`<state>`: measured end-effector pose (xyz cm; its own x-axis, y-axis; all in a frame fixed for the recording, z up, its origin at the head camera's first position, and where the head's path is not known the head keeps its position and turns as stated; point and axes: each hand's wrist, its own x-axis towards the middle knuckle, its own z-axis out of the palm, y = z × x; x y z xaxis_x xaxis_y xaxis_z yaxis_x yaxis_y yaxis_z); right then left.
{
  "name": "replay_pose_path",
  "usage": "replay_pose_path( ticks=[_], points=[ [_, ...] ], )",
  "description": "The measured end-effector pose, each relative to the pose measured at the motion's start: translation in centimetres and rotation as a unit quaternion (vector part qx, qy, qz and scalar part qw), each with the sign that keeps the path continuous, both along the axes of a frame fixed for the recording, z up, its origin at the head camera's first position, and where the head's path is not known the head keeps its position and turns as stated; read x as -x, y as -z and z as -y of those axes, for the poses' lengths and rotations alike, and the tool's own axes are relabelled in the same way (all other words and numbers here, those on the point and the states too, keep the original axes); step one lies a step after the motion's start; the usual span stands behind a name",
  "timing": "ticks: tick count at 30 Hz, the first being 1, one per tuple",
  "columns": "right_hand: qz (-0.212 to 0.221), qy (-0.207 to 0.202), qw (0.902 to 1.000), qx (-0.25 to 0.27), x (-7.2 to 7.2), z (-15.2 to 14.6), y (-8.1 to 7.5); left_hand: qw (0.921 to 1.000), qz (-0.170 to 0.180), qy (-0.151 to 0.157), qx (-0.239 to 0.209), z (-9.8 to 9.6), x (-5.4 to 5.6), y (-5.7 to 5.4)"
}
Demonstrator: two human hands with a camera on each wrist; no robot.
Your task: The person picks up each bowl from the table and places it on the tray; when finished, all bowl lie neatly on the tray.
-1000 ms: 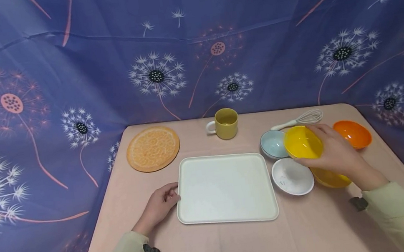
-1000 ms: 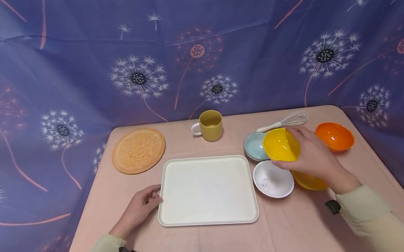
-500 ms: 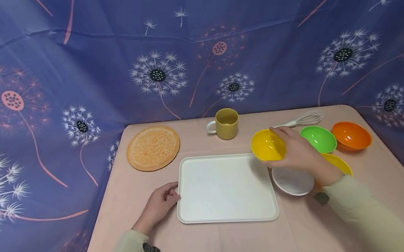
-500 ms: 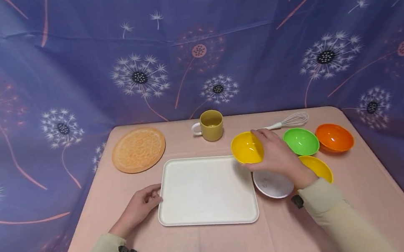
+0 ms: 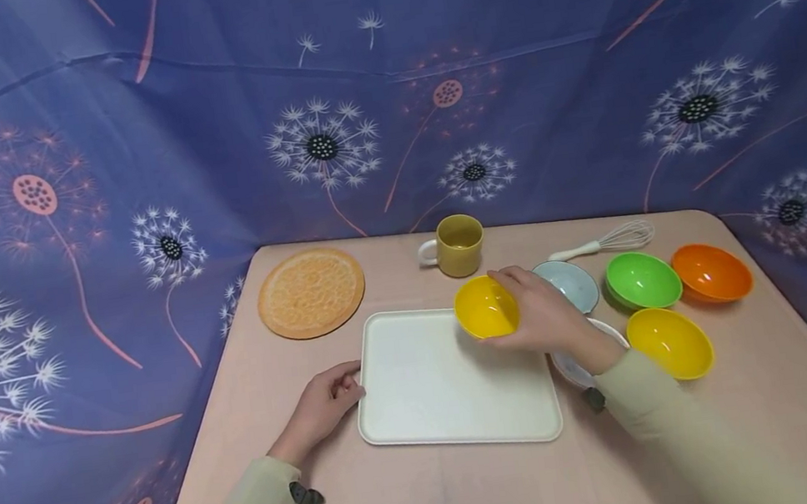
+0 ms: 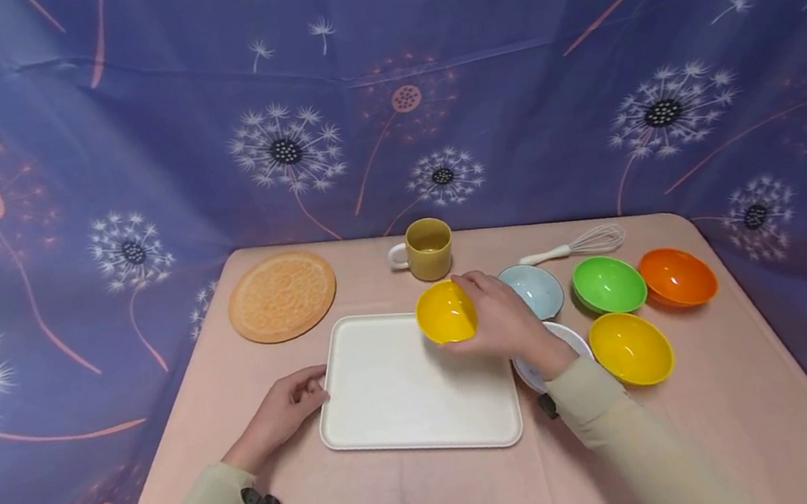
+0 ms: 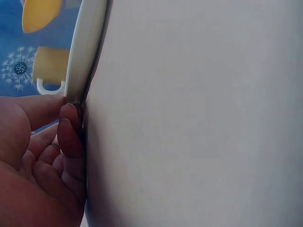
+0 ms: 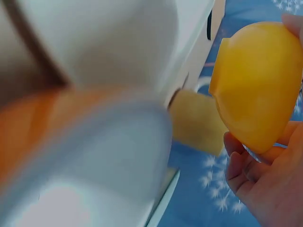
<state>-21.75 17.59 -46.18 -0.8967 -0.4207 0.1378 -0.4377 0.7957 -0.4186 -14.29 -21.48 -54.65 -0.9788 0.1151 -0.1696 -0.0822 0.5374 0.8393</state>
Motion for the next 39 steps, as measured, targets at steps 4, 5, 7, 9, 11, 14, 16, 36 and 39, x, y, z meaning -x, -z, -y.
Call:
replay_pose_path(
  ticks=[4,5,7,9,11,14,16,36,39],
  points=[
    [0.006,-0.007,0.9999,-0.005,0.1,1.7,0.7,1.0000,0.003,0.000,-0.002,-0.1,0.0,-0.1],
    [0.007,-0.009,0.9999,-0.007,0.1,2.1,0.9,1.0000,0.003,0.000,-0.003,-0.1,-0.1,-0.1],
    [0.010,-0.014,0.9998,-0.007,0.1,3.0,1.2,1.0000,0.000,0.002,-0.005,-0.2,-0.1,-0.2],
    [0.014,-0.023,0.9996,-0.006,0.2,4.0,1.4,1.0000,0.000,0.004,-0.007,-0.2,-0.1,-0.2],
    [0.014,-0.033,0.9993,-0.009,0.3,5.1,1.7,1.0000,-0.001,0.004,-0.007,-0.1,-0.1,-0.2],
    [0.016,-0.045,0.9988,-0.012,0.6,6.7,2.1,1.0000,0.001,0.005,-0.008,-0.1,-0.1,-0.2],
    [0.017,-0.050,0.9985,-0.012,0.9,7.7,2.4,1.0000,0.002,0.003,-0.008,0.0,0.0,-0.1],
    [0.017,-0.042,0.9989,-0.014,2.4,15.1,5.0,0.9996,0.026,-0.009,0.007,-0.1,0.0,-0.2],
    [0.018,-0.040,0.9989,-0.013,2.3,16.2,4.9,0.9997,0.025,-0.003,0.006,0.1,0.0,0.0]
  ],
)
